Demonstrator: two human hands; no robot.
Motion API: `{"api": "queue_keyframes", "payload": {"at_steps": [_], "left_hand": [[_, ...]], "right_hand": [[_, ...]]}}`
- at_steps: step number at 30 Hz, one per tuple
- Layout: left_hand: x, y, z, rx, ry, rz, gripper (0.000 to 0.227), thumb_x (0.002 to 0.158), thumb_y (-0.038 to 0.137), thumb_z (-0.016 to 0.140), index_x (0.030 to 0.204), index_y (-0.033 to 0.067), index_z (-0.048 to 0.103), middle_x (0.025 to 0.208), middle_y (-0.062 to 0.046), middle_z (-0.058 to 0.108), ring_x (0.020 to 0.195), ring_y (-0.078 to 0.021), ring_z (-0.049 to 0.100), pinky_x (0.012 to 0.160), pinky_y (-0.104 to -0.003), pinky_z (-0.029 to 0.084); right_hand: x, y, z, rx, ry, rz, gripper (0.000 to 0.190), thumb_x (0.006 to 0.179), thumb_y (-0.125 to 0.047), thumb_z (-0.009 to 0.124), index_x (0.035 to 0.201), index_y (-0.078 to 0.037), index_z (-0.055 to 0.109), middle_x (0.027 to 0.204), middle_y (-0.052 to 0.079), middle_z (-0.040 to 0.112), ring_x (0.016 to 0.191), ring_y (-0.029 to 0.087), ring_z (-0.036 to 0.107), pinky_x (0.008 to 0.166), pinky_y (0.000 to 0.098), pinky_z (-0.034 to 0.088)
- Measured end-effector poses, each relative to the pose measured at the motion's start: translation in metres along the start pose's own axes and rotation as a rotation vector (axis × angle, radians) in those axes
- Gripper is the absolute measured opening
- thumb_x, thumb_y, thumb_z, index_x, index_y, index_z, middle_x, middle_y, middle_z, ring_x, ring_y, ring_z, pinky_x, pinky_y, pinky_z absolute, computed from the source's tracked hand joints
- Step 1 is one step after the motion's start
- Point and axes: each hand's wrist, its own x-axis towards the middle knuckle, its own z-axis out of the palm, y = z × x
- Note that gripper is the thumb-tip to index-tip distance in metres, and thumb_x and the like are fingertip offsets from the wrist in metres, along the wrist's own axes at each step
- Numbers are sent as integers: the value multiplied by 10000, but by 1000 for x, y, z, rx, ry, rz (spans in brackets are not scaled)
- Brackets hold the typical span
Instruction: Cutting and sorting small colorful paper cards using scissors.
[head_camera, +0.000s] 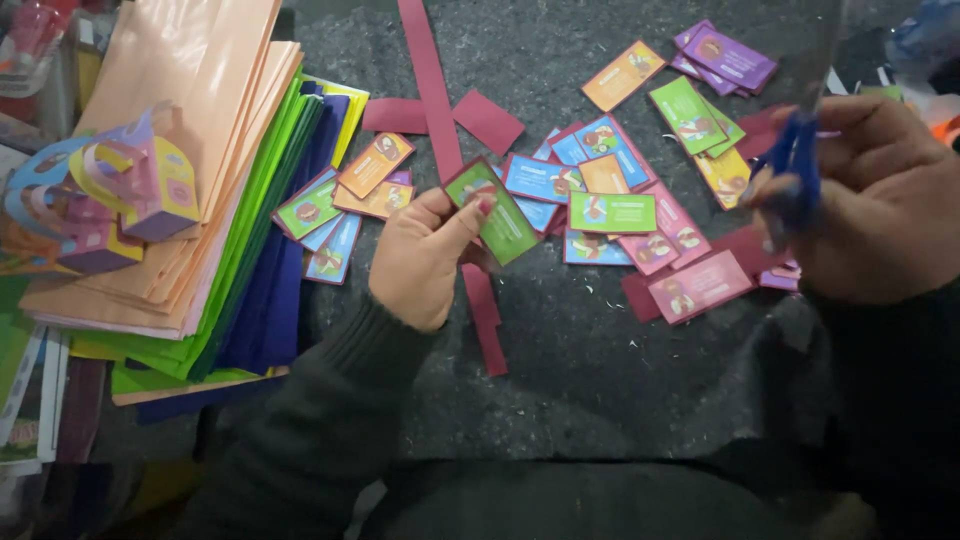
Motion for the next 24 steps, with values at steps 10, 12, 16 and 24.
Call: {"api": "queue_keyframes", "payload": {"at_steps": [10,12,16,24], "left_hand": [[10,-8,15,89,-115,74,539,933,-46,639,1417,-11,403,1233,-143,677,1032,-212,738,787,-298,648],[11,-7,14,336,16,153,602,880,16,638,1411,36,356,1200,-129,669,974,-207,741,722,-312,639],[-3,3,16,1165,186,599,610,855,119,827,1366,-32,531,1156,-143,679,1065,-302,685,929,-410,548],[-9,-12,40,1399,-359,731,750,857,416,777,1458,57,509,1524,-196,498,1445,-470,371,1175,-574,272]], "right_hand": [[5,-32,6,-269,0,-168,220,997,-17,754,1196,51,689,1032,160,738,898,179,729,794,301,619],[8,-36,9,-364,17,-114,241,994,-75,757,1191,45,689,987,131,741,838,169,727,726,294,607],[16,-27,3,-401,-15,-6,268,975,-149,748,1168,31,702,947,110,746,811,163,711,698,296,581],[28,9,10,-468,-288,203,318,876,-233,714,1105,-13,723,922,92,766,802,148,698,710,304,545]]}}
